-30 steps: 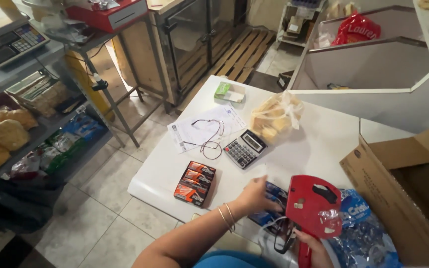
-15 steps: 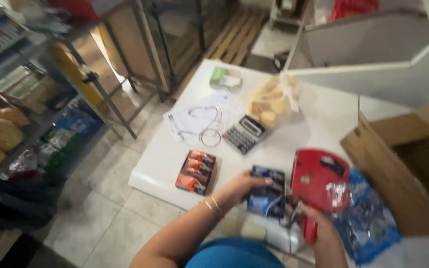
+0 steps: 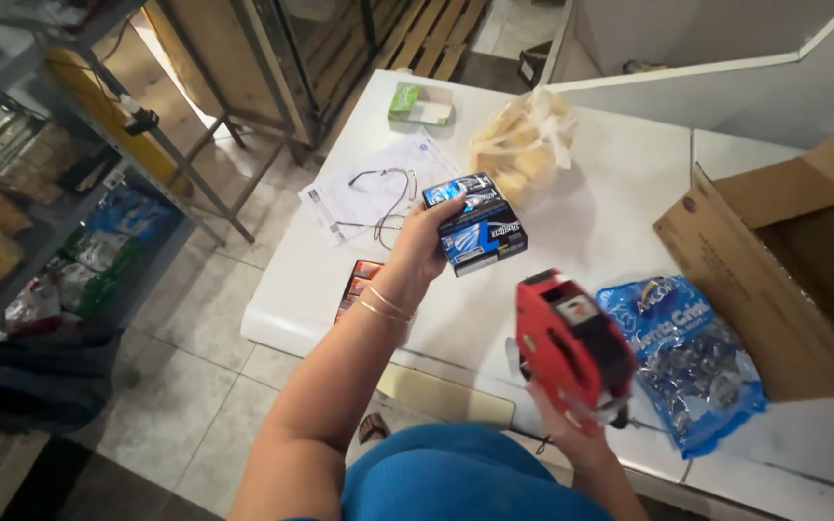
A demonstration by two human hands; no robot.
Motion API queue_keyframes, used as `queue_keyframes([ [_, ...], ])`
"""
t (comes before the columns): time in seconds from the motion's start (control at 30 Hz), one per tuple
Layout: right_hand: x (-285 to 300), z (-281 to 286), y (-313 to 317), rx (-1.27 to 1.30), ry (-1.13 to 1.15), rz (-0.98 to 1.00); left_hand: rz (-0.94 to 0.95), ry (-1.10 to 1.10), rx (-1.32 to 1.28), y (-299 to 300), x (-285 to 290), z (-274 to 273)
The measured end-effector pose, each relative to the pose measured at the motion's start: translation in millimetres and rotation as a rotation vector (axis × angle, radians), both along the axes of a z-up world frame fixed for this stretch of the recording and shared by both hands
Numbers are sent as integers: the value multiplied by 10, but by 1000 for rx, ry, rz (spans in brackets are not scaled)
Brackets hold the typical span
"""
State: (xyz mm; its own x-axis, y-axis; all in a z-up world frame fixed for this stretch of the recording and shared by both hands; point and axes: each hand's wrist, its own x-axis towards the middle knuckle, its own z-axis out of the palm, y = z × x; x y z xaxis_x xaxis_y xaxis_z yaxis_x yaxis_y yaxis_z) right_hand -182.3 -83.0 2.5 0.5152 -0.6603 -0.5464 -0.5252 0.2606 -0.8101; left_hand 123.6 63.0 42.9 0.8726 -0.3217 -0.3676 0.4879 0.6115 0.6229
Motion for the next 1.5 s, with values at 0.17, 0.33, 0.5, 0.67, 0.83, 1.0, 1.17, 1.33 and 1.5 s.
queue_keyframes([
  [0.17, 274, -809, -249, -654, 374, 586, 12, 37, 17, -50, -63, 31],
  [0.33, 374, -1319, -383, -1254, -613, 431, -44, 95, 39, -9, -211, 275],
  [0.5, 431, -853, -418, -1538, -704, 549, -67, 99, 32, 8, -246, 338],
  [0.67, 128, -1164, -326, -610, -416, 52, -130, 127, 23, 115, -69, 138],
  [0.83, 17, -504, -506, -1014, -811, 620, -194, 105, 23, 145, -133, 263],
  [1.0, -145, -342, -458, -455, -632, 232, -503, 78, 184, 368, 1, 352],
  [1.17, -306, 563, -359, 139, -293, 287, -1282, -491, 226, 648, 39, 433],
  [1.33, -91, 119, -468, 240, -580, 563, -1645, -462, 142, 609, 68, 639],
  [1.5, -21, -535, -521, 162, -646, 746, -1694, -461, 129, 635, 109, 764],
])
